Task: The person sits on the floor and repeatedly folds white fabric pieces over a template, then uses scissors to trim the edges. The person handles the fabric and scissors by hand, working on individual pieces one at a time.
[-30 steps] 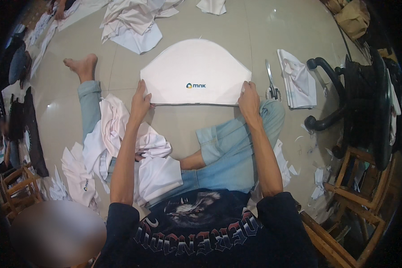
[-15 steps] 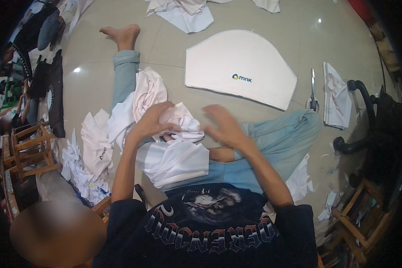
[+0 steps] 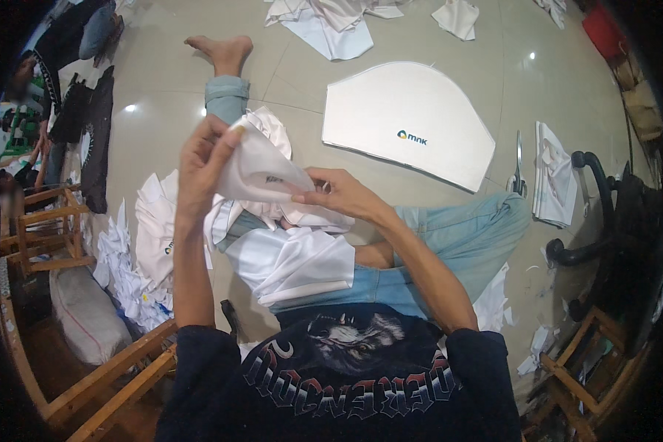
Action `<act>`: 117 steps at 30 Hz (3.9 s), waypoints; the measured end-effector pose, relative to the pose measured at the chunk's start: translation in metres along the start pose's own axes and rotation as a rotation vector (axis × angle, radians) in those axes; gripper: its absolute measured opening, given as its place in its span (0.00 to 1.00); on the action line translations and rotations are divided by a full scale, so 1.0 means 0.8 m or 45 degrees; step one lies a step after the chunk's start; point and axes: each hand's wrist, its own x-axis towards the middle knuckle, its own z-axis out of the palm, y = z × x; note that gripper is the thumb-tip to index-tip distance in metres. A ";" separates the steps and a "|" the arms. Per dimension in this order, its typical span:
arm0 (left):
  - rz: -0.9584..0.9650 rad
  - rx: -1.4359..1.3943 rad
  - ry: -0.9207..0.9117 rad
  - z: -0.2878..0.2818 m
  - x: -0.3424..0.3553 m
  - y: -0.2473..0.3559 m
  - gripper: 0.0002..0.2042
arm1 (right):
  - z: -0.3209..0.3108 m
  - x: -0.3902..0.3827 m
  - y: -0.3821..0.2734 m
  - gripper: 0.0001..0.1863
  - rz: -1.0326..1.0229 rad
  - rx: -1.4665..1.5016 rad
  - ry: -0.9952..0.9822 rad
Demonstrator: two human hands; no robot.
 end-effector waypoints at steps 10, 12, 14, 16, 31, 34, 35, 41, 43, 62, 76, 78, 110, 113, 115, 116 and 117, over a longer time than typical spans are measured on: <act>0.249 0.211 0.318 -0.057 0.005 0.089 0.07 | -0.038 -0.026 -0.006 0.16 -0.056 0.270 0.370; 0.274 0.173 0.352 -0.072 0.000 0.084 0.07 | -0.061 -0.041 -0.028 0.14 0.033 0.355 0.350; 0.297 0.166 0.402 -0.077 -0.002 0.082 0.06 | -0.077 -0.053 -0.042 0.12 0.012 0.370 0.410; 0.307 0.134 0.372 -0.087 0.000 0.075 0.06 | -0.100 -0.071 -0.039 0.12 -0.060 0.237 0.477; 0.132 -0.099 0.328 -0.074 0.012 0.056 0.07 | -0.137 -0.111 -0.061 0.13 -0.032 0.174 0.673; 0.144 -0.122 0.339 -0.066 0.009 0.053 0.09 | -0.140 -0.116 -0.067 0.15 0.003 0.076 0.698; 0.065 -0.213 0.224 -0.059 0.005 0.048 0.10 | -0.143 -0.114 -0.066 0.15 -0.092 -0.025 0.794; -0.459 -0.701 -1.315 0.074 -0.079 -0.079 0.23 | -0.117 -0.027 -0.142 0.12 -0.705 -0.240 0.821; -0.987 -0.439 -1.455 0.117 -0.092 -0.110 0.26 | -0.046 0.002 -0.177 0.10 -1.216 -0.755 0.356; -1.038 -0.015 -0.632 -0.014 -0.096 -0.188 0.30 | 0.005 -0.076 -0.048 0.33 -0.102 1.755 0.591; -0.227 -2.026 0.320 0.098 -0.094 -0.128 0.35 | -0.108 -0.212 -0.086 0.21 -0.554 1.043 1.241; -0.061 -1.948 -0.050 0.109 -0.064 -0.090 0.37 | -0.129 -0.234 -0.075 0.21 -0.608 0.828 1.194; 0.171 0.980 0.109 0.145 0.161 -0.293 0.22 | -0.259 -0.159 0.151 0.23 0.298 -0.955 1.461; 0.192 1.065 0.098 0.146 0.151 -0.296 0.22 | -0.252 -0.164 0.153 0.24 0.358 -1.046 1.420; 0.179 1.080 0.076 0.151 0.146 -0.295 0.23 | -0.248 -0.168 0.155 0.24 0.412 -1.080 1.391; 0.174 1.090 0.072 0.150 0.146 -0.295 0.23 | -0.247 -0.166 0.150 0.24 0.434 -1.080 1.383; 0.189 1.108 0.072 0.149 0.144 -0.298 0.23 | -0.246 -0.165 0.148 0.24 0.456 -1.079 1.376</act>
